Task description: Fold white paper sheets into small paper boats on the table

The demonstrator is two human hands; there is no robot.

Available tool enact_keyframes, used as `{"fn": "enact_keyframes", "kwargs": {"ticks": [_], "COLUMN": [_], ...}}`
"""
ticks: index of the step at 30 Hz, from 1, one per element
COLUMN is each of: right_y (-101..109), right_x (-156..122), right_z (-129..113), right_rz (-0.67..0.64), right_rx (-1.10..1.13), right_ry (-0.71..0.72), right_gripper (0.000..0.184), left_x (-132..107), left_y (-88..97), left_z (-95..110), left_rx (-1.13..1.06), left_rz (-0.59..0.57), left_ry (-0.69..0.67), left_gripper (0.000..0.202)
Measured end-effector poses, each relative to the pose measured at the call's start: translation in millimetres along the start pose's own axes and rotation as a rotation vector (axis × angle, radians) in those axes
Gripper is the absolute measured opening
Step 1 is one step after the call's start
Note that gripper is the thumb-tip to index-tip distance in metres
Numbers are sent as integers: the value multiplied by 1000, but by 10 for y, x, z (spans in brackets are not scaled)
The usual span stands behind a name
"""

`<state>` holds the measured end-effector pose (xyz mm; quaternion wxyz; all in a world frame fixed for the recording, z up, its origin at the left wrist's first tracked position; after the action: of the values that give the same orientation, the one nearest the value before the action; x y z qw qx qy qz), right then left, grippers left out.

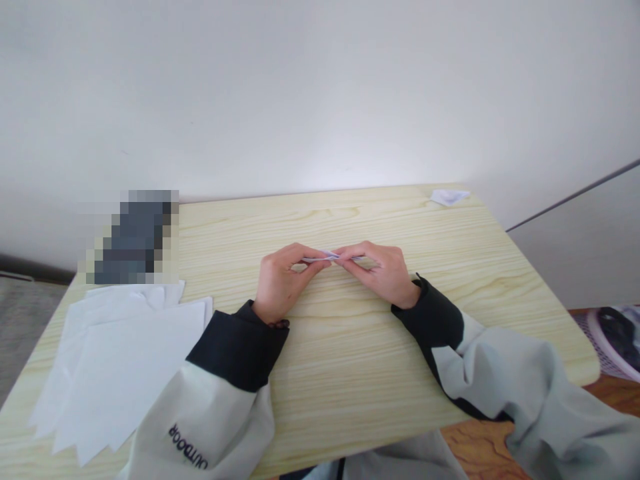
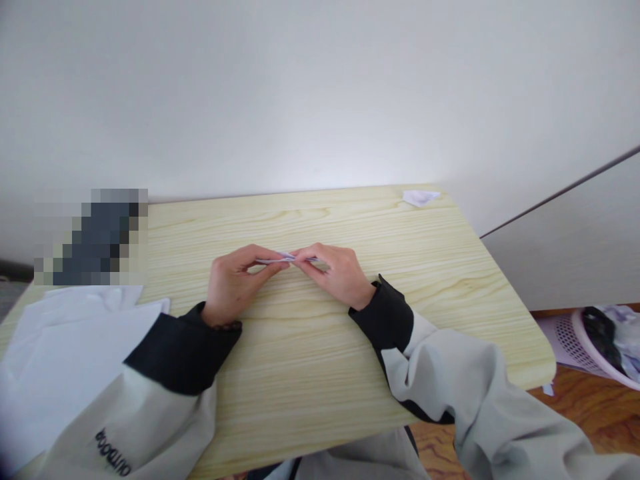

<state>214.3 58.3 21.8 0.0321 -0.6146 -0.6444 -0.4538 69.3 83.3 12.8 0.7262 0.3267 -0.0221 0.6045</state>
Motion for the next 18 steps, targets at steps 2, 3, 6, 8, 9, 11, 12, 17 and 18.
{"fn": "enact_keyframes", "kwargs": {"ticks": [2,3,6,8,9,11,12,17,18], "right_y": [1,1,6,13,16,20,21,20,26], "right_x": [1,1,3,5,5,6,6,5,6], "right_z": [3,8,19,16,13,11,14,47,61], "right_rz": [3,3,7,12,15,19,20,22,28], "right_rx": [-1,-3,-9,-10,-10,-11,-12,-22,-15], "right_ry": [0,-4,-13,-11,-8,-6,-8,-40,-55], "right_gripper": [4,4,4,4,4,4,4,2,1], "left_x": [-4,-7,-19,-23,-23,-20,-19,-27,-30], "left_y": [-6,-9,-17,-21,-19,-9,-6,-36,-39], "left_z": [-18,-35,-85,-104,-110,-121,-130,-193,-202], "left_rx": [-2,-5,-11,-7,-6,-9,-12,-26,-33], "left_rz": [-4,-6,-9,-11,-9,-1,0,-55,-63], "left_ry": [19,36,85,102,108,120,130,220,235], "left_gripper": [12,13,17,18,19,23,27,27,26]}}
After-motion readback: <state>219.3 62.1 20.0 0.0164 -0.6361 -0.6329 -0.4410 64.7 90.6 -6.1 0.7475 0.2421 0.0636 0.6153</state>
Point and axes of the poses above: each hand's wrist, its own x-axis towards the middle knuckle, its own y-axis out of the back of the hand, z = x × y, the point moved 9 cm from there along x, towards the middle knuckle, and after that the axes turned 1 degree about -y, right-handed, at the moved point
